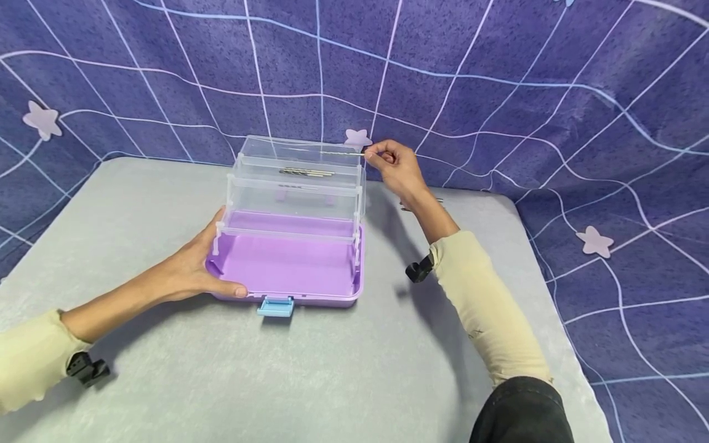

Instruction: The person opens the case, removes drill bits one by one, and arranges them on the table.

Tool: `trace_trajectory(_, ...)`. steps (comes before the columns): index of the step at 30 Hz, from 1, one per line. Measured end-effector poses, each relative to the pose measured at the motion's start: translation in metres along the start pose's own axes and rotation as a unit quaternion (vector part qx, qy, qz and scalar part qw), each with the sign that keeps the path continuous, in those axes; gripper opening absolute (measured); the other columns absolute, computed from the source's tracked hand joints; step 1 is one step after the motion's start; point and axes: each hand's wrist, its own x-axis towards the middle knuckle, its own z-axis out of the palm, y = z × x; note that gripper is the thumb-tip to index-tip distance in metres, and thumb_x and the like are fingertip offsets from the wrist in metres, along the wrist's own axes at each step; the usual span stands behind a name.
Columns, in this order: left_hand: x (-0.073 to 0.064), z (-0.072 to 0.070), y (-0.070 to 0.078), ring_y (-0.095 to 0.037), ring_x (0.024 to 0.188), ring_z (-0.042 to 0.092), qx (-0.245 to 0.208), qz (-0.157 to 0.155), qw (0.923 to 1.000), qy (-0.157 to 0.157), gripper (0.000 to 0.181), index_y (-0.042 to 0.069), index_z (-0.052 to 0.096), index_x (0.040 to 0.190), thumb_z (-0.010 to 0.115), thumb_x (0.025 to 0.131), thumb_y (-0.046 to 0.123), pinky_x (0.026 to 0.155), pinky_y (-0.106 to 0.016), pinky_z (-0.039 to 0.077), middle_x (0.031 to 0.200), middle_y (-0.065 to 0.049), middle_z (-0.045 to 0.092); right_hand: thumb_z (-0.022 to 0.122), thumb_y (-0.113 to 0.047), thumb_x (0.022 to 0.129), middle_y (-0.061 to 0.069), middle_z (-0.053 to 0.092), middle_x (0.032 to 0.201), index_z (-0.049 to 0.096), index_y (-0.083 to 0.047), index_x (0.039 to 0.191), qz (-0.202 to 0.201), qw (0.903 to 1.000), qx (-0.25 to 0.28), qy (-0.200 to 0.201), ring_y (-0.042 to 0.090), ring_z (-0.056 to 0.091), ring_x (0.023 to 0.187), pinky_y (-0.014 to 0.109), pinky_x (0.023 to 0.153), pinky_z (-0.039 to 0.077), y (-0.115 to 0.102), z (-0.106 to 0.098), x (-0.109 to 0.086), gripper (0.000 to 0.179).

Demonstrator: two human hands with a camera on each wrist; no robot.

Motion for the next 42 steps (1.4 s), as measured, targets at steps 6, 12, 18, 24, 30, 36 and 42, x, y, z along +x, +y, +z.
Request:
trace_trajectory(6, -0.001, -0.001, 0.0, -0.039, 0.147, 0.059, 0.005, -0.005, 1.0, 0.001, 0.169, 0.035, -0.012, 0.181, 0.113, 0.067, 0.032, 0.132, -0.071, 0.036, 0.184, -0.017, 0.027, 0.078, -0.016, 0.107, -0.014, 0.042, 0.079, 0.078, -0.02, 0.101, 0.004, 0.9999, 0.005, 0.013, 0.004, 0.039, 0.073, 0.019, 0.058, 0.029, 0.001, -0.013, -0.007, 0.007)
trace_trajectory(12, 0.001, 0.0, 0.0, -0.038, 0.145, 0.06, -0.001, 0.005, 1.0, 0.003, 0.168, 0.037, -0.009, 0.182, 0.113, 0.067, 0.03, 0.131, -0.069, 0.038, 0.181, -0.015, 0.033, 0.078, -0.016, 0.107, -0.014, 0.04, 0.079, 0.078, -0.021, 0.101, 0.022, 0.9994, 0.021, 0.016, 0.002, 0.036, 0.067, 0.019, 0.052, 0.03, 0.005, -0.028, -0.014, 0.008)
trace_trajectory(18, 0.0, 0.001, 0.0, -0.036, 0.14, 0.064, -0.002, -0.001, 1.0, -0.002, 0.168, 0.037, -0.011, 0.181, 0.113, 0.068, 0.032, 0.128, -0.067, 0.043, 0.181, -0.014, 0.034, 0.077, -0.015, 0.108, -0.015, 0.04, 0.078, 0.079, -0.015, 0.104, 0.028, 0.999, 0.029, 0.022, 0.001, 0.037, 0.063, 0.018, 0.051, 0.03, 0.009, -0.041, -0.023, 0.004)
trace_trajectory(24, -0.001, 0.0, 0.001, -0.036, 0.138, 0.066, -0.003, -0.002, 1.0, -0.005, 0.169, 0.036, -0.014, 0.181, 0.112, 0.069, 0.031, 0.126, -0.065, 0.046, 0.18, -0.015, 0.033, 0.076, -0.012, 0.108, -0.014, 0.039, 0.077, 0.08, -0.015, 0.103, 0.029, 0.9986, 0.037, 0.025, 0.001, 0.036, 0.062, 0.017, 0.05, 0.03, 0.013, -0.056, -0.03, 0.007)
trace_trajectory(30, -0.001, 0.0, 0.0, -0.036, 0.135, 0.068, -0.004, 0.001, 1.0, -0.006, 0.168, 0.036, -0.013, 0.181, 0.112, 0.069, 0.031, 0.122, -0.062, 0.05, 0.177, -0.015, 0.039, 0.076, -0.013, 0.108, -0.014, 0.038, 0.078, 0.079, -0.015, 0.105, 0.046, 0.9975, 0.047, 0.025, 0.002, 0.034, 0.063, 0.017, 0.05, 0.03, 0.017, -0.071, -0.038, 0.005)
trace_trajectory(36, -0.002, -0.001, -0.001, -0.038, 0.135, 0.068, 0.003, -0.003, 0.9999, -0.012, 0.169, 0.035, -0.018, 0.18, 0.111, 0.071, 0.033, 0.121, -0.063, 0.052, 0.177, -0.02, 0.037, 0.077, -0.015, 0.108, -0.013, 0.039, 0.079, 0.076, -0.007, 0.115, 0.056, 0.9963, 0.059, 0.027, 0.003, 0.035, 0.064, 0.017, 0.051, 0.03, 0.024, -0.086, -0.044, 0.011)
trace_trajectory(42, -0.001, 0.0, 0.001, -0.036, 0.137, 0.067, -0.006, -0.001, 1.0, -0.005, 0.168, 0.038, -0.011, 0.181, 0.113, 0.068, 0.031, 0.125, -0.065, 0.048, 0.179, -0.014, 0.035, 0.075, -0.013, 0.109, -0.014, 0.04, 0.077, 0.077, -0.01, 0.111, 0.069, 0.9946, 0.069, 0.034, 0.002, 0.035, 0.062, 0.017, 0.051, 0.028, 0.037, -0.1, -0.053, 0.005)
